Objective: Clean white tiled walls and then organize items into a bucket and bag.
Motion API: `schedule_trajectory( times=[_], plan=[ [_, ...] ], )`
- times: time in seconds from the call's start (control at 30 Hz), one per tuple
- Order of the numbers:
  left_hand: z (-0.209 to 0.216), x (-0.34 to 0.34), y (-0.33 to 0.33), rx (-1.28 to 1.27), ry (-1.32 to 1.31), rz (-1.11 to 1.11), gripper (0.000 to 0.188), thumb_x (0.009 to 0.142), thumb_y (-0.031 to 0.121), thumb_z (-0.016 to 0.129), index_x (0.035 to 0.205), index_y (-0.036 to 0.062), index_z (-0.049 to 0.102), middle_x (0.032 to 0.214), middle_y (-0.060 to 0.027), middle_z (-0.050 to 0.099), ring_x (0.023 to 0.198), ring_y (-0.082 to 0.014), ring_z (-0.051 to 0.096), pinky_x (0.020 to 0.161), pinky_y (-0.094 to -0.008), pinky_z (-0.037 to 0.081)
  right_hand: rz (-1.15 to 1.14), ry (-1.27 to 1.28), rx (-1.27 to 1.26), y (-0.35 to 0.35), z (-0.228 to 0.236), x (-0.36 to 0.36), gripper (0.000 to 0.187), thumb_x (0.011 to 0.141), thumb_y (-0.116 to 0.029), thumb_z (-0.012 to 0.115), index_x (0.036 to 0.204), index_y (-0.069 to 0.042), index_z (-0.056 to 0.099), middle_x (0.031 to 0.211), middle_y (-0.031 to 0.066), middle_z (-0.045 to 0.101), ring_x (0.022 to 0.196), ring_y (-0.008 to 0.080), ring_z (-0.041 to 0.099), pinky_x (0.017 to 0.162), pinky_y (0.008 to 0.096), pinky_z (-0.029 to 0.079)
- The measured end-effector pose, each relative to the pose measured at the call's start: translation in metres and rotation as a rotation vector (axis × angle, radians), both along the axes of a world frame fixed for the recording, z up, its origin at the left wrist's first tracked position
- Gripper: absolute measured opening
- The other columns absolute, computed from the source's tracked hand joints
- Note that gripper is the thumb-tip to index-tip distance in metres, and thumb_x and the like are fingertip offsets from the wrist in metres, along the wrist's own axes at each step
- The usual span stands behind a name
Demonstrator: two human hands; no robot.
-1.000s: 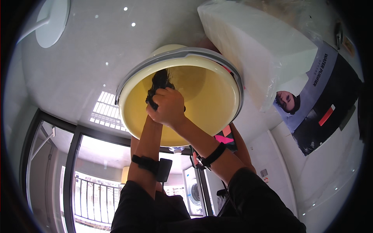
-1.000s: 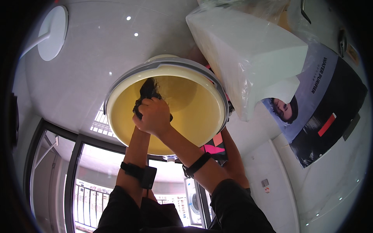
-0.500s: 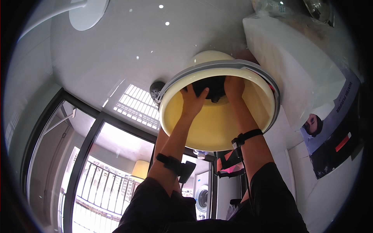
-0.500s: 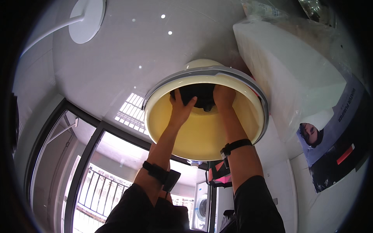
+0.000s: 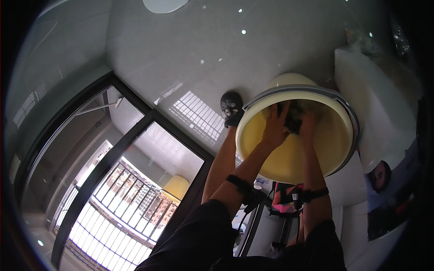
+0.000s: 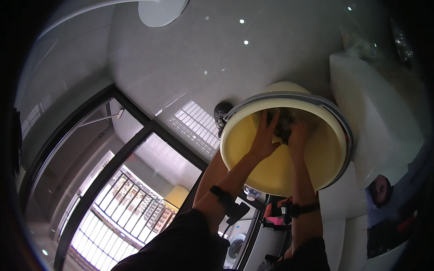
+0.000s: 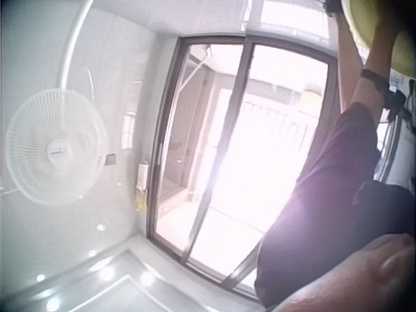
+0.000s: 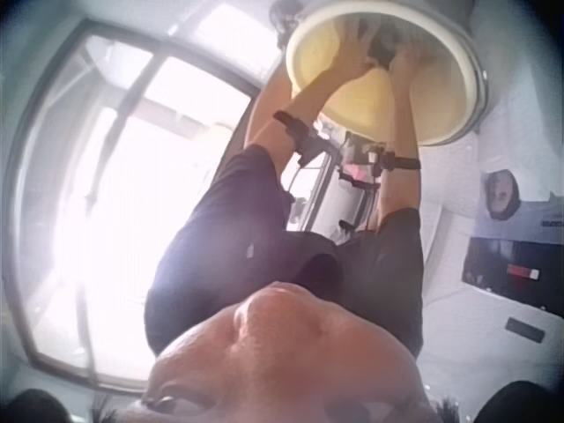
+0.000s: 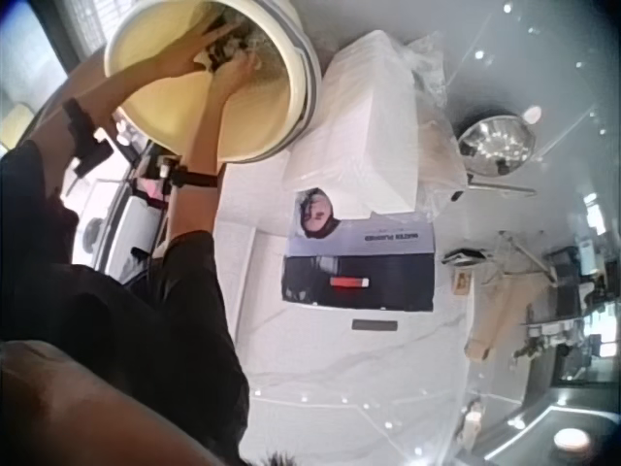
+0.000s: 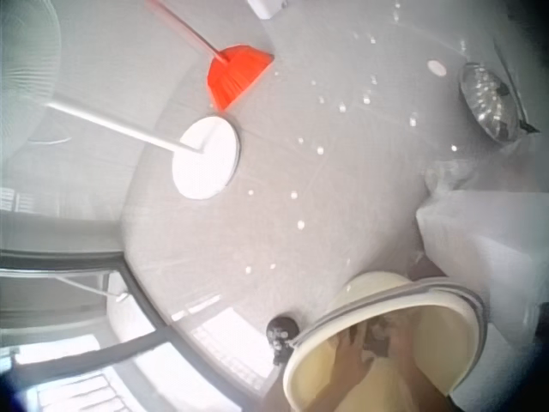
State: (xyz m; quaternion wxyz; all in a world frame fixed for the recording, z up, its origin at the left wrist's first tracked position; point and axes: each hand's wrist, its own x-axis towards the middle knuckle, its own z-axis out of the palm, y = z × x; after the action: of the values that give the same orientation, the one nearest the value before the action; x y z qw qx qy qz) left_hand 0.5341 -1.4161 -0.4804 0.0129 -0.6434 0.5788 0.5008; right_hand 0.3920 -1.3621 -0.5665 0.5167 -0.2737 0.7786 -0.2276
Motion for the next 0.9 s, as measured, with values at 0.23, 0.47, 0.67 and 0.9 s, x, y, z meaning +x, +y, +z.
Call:
schedule_trajectory(
  times=[0.23,0.47,0.67,0.9],
  plan=[
    [0.029,0.011,-0.010,-0.190,0.208,-0.072,0.096,0.078,0.016,0.081,0.159,0.0308,0.031,0.167,-0.0224,0.007,0.148,-0.0506,0.024,0.114,-0.0577,0.035,-0.408,-0.696,0.219,-0.048,0.308,0.019,0.007,0.086,-0.009,0.053,0.091,-0.003,0.054,0.080,-0.0024,0.042,0.076,0.0069,0.037,0.065,0.0241,0.032],
    [0.022,0.032,0.002,-0.117,0.217,0.021,0.037,0.072,0.001,0.078,0.108,0.0081,0.069,0.139,-0.0194,0.052,0.128,-0.0427,0.052,0.105,-0.0441,0.047,-0.097,-0.488,0.051,-0.055,0.350,-0.018,0.011,0.084,-0.008,0.056,0.081,-0.002,0.048,0.064,0.0039,0.043,0.059,0.0111,0.041,0.054,0.0316,0.033],
    [0.038,0.022,-0.018,-0.114,-0.083,-0.072,0.048,0.075,0.009,0.081,0.115,0.0035,0.056,0.112,-0.0165,0.055,0.099,-0.0405,0.061,0.079,-0.0486,0.053,0.077,0.166,0.010,-0.051,0.195,-0.048,0.025,0.086,-0.015,0.063,0.109,-0.007,0.059,0.094,0.0191,0.064,0.085,0.0389,0.064,0.068,0.0490,0.048],
    [-0.022,0.058,-0.019,-0.141,-0.187,-0.084,0.056,0.090,0.025,0.075,0.133,-0.0009,0.048,0.119,-0.0182,0.054,0.104,-0.0318,0.065,0.086,-0.0426,0.053,0.294,0.360,0.143,-0.064,0.034,-0.021,0.068,0.080,-0.003,0.066,0.144,-0.020,0.051,0.144,0.0260,0.045,0.131,0.0479,0.046,0.109,0.0547,0.041]
  ],
)
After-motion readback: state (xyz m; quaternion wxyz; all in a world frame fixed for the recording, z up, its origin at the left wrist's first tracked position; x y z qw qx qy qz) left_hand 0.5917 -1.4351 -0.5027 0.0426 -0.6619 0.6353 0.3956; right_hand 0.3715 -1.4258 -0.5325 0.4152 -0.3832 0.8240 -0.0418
